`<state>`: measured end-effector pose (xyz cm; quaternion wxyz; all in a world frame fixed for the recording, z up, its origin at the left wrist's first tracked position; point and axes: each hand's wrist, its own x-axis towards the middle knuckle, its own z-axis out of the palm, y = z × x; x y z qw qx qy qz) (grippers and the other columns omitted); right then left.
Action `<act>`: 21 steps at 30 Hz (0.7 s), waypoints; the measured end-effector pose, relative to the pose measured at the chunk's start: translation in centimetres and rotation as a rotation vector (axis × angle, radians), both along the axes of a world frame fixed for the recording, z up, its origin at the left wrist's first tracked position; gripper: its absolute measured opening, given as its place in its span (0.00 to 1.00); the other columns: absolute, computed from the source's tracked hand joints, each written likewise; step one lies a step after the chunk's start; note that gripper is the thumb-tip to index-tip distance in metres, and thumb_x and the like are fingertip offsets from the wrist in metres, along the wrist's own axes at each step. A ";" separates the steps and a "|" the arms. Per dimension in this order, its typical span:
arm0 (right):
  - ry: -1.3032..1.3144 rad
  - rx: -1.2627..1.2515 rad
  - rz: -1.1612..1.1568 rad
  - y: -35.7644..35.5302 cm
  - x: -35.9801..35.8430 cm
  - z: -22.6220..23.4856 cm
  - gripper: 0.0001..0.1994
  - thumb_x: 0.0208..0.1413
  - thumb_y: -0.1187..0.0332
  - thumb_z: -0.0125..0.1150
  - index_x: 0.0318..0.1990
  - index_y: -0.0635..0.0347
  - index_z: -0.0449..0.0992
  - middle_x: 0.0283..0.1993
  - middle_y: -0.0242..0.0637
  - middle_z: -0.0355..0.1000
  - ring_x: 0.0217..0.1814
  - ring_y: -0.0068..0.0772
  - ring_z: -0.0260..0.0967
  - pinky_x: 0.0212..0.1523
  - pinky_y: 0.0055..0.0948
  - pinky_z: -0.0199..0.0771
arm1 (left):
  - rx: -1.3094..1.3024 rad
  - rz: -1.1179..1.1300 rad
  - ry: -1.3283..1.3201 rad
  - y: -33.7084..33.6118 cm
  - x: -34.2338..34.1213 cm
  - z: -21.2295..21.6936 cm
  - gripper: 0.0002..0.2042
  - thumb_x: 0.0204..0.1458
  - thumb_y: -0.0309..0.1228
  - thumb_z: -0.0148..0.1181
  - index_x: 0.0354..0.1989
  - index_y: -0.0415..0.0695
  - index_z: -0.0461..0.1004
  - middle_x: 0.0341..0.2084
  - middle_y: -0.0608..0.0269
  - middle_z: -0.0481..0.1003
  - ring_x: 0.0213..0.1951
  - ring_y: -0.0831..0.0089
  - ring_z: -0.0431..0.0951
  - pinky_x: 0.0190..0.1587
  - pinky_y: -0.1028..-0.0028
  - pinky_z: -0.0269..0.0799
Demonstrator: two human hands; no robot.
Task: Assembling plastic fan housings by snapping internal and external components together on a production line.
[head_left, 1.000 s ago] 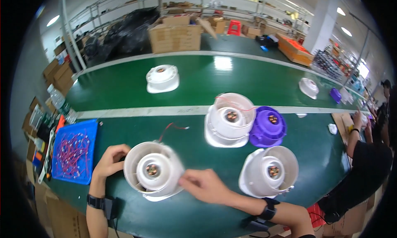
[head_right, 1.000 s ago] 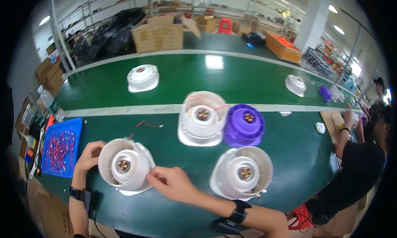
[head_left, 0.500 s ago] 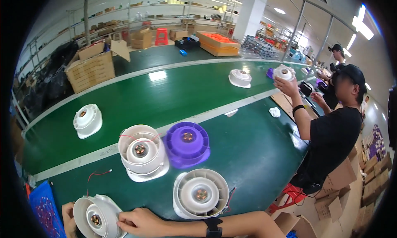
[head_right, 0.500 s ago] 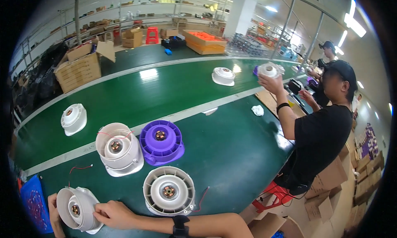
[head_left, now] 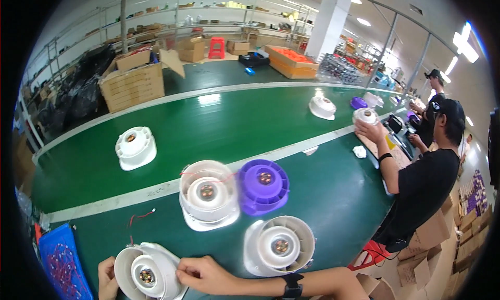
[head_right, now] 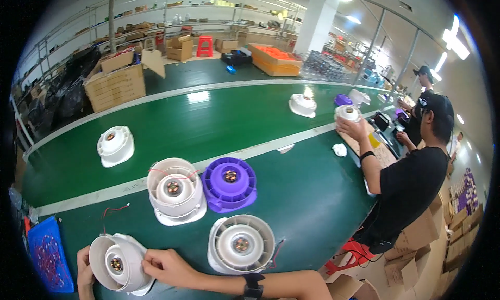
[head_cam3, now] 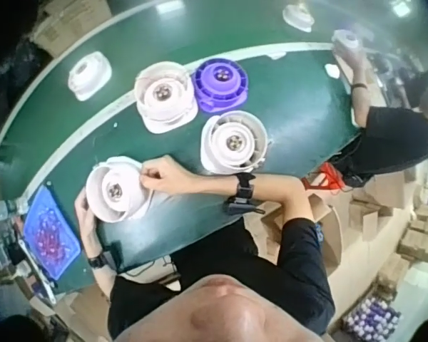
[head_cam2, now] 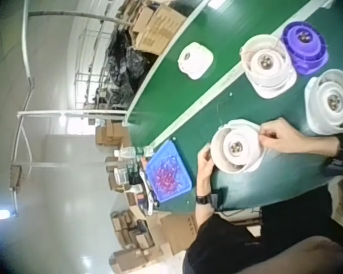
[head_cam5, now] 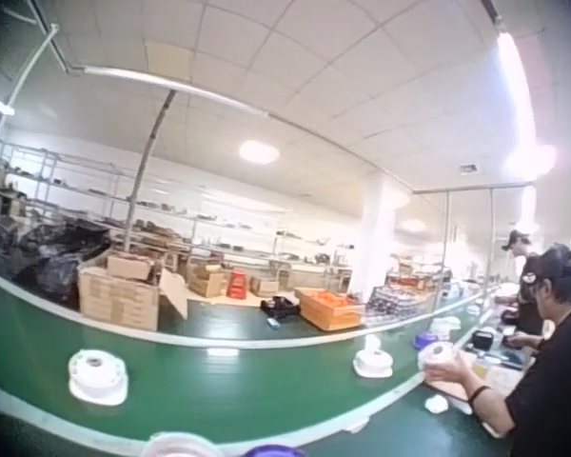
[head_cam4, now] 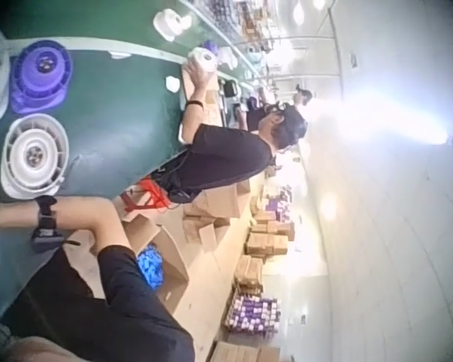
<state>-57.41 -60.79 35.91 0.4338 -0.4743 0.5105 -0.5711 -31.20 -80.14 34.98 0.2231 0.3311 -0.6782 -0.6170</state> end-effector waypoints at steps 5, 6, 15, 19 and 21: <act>0.127 -0.072 -0.039 -0.5 0.6 -0.9 0.08 0.64 0.70 0.58 0.37 0.66 0.75 0.24 0.29 0.70 0.26 0.14 0.63 0.26 0.22 0.65 | -0.114 0.043 0.090 1.4 1.0 1.9 0.12 0.48 0.28 0.68 0.35 0.39 0.71 0.34 0.68 0.72 0.37 0.81 0.72 0.42 0.78 0.70; 0.183 -0.063 -0.080 -0.4 0.8 -0.6 0.08 0.65 0.69 0.58 0.37 0.66 0.76 0.24 0.29 0.71 0.26 0.14 0.63 0.27 0.22 0.65 | -0.194 -0.003 0.065 1.2 1.2 1.9 0.12 0.51 0.29 0.67 0.38 0.39 0.71 0.37 0.67 0.71 0.40 0.81 0.72 0.45 0.78 0.71; 0.046 0.182 -0.029 0.2 -0.4 1.2 0.10 0.68 0.69 0.55 0.34 0.66 0.74 0.20 0.28 0.72 0.23 0.13 0.66 0.24 0.19 0.63 | -0.392 -0.399 0.141 3.0 -1.5 5.2 0.63 0.35 0.34 0.81 0.77 0.44 0.38 0.75 0.47 0.46 0.75 0.57 0.48 0.72 0.58 0.52; 0.136 0.152 -0.013 -0.1 -0.2 1.3 0.11 0.68 0.68 0.53 0.36 0.67 0.74 0.20 0.30 0.72 0.22 0.15 0.66 0.24 0.20 0.63 | -0.505 -0.272 0.006 4.9 -1.7 5.1 0.58 0.31 0.36 0.84 0.73 0.46 0.51 0.73 0.44 0.50 0.74 0.54 0.52 0.72 0.58 0.53; 0.051 0.155 0.003 -0.2 -0.2 1.5 0.12 0.69 0.67 0.51 0.36 0.67 0.74 0.21 0.31 0.72 0.23 0.16 0.66 0.24 0.21 0.64 | -0.651 -0.223 0.019 4.4 -1.7 4.3 0.53 0.28 0.38 0.86 0.67 0.48 0.59 0.69 0.46 0.58 0.70 0.55 0.61 0.70 0.60 0.56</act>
